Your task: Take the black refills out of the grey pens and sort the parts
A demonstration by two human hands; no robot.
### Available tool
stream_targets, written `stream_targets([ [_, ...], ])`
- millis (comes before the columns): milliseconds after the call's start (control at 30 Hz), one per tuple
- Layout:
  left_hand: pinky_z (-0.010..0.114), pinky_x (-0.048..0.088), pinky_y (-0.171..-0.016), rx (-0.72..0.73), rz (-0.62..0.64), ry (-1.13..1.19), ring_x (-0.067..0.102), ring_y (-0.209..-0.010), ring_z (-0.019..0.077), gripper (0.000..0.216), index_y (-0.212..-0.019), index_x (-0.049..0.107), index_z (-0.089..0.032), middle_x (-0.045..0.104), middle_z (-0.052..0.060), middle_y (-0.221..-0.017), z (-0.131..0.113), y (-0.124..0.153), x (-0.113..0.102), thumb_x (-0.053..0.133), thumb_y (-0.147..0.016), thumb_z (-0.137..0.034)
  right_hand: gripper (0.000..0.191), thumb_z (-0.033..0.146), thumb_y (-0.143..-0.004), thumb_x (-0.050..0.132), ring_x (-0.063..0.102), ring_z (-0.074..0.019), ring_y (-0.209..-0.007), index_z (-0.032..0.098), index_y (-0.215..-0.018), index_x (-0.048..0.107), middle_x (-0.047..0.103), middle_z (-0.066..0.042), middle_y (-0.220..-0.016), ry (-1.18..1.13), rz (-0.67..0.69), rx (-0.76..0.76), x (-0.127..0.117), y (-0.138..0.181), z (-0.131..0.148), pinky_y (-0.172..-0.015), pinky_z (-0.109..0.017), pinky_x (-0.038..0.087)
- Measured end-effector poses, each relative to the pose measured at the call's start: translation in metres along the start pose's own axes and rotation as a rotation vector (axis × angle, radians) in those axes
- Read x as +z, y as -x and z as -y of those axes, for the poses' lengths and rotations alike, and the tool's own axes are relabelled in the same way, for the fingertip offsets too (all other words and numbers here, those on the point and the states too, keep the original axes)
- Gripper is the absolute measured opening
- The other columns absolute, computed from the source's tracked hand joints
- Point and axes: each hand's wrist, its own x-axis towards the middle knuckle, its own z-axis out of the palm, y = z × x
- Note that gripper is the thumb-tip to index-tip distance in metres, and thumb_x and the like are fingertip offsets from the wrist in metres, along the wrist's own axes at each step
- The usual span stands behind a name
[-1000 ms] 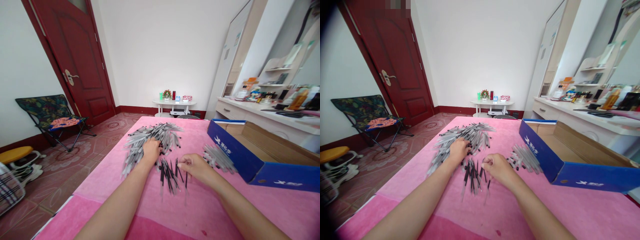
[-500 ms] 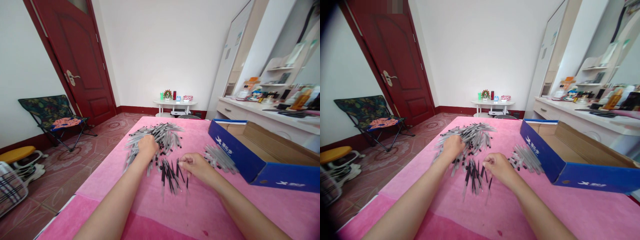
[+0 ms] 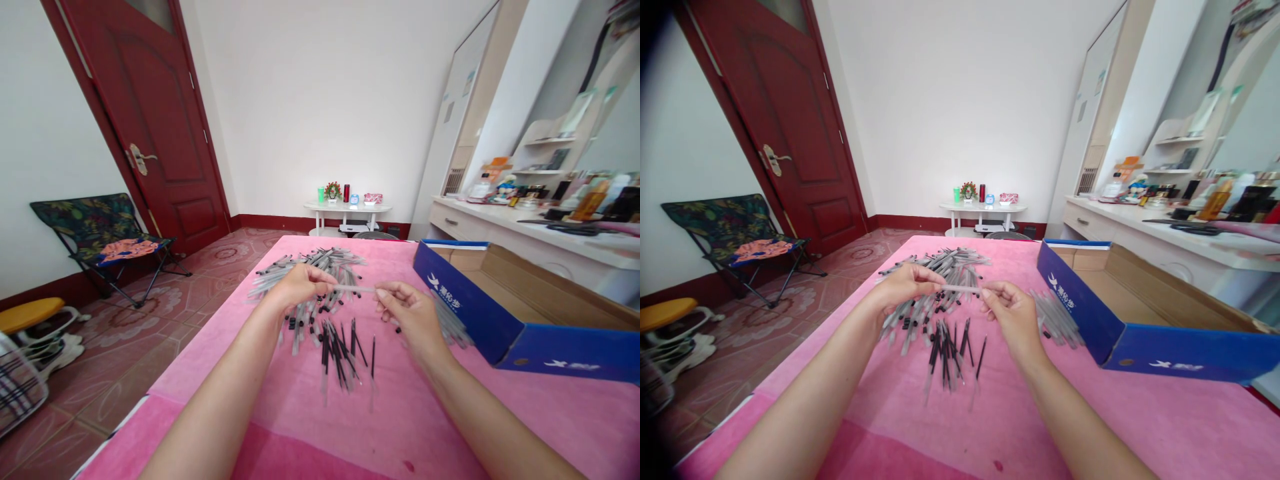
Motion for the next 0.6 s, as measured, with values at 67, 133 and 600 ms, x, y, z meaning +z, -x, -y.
stream_targets([
  [67, 0.019, 0.035, -0.05, 0.015, 0.012, 0.088, 0.048, -0.055, 0.0083, 0.024, -0.08, 0.069, -0.012, 0.062, 0.003, -0.065, 0.007, -0.003, 0.002, 0.066, -0.059, -0.024, 0.022, 0.031, -0.071, 0.062, 0.053, -0.0096, -0.05, 0.014, -0.085, 0.06, 0.059, 0.0, -0.06, 0.053, -0.031, -0.051, 0.001, 0.002, 0.004, -0.046, -0.02, 0.042],
  [133, 0.019, 0.036, -0.052, 0.019, 0.002, 0.2, 0.049, -0.054, 0.0078, 0.027, -0.08, 0.068, -0.012, 0.063, 0.003, -0.066, 0.013, -0.006, 0.003, 0.069, -0.057, -0.024, 0.02, 0.029, -0.07, 0.063, 0.056, -0.0106, -0.053, 0.015, -0.085, 0.061, 0.061, -0.001, -0.063, 0.108, -0.054, -0.099, 0.003, 0.004, 0.007, -0.049, -0.021, 0.044],
  [600, 0.018, 0.039, -0.056, 0.086, -0.053, 0.63, 0.054, -0.059, 0.0066, 0.035, -0.084, 0.065, -0.015, 0.064, 0.001, -0.074, 0.015, -0.008, 0.008, 0.076, -0.052, -0.022, 0.022, 0.029, -0.07, 0.064, 0.057, -0.0117, -0.06, 0.017, -0.087, 0.06, 0.062, -0.001, -0.069, -0.101, -0.073, -0.062, 0.003, 0.005, 0.01, -0.051, -0.022, 0.045],
])
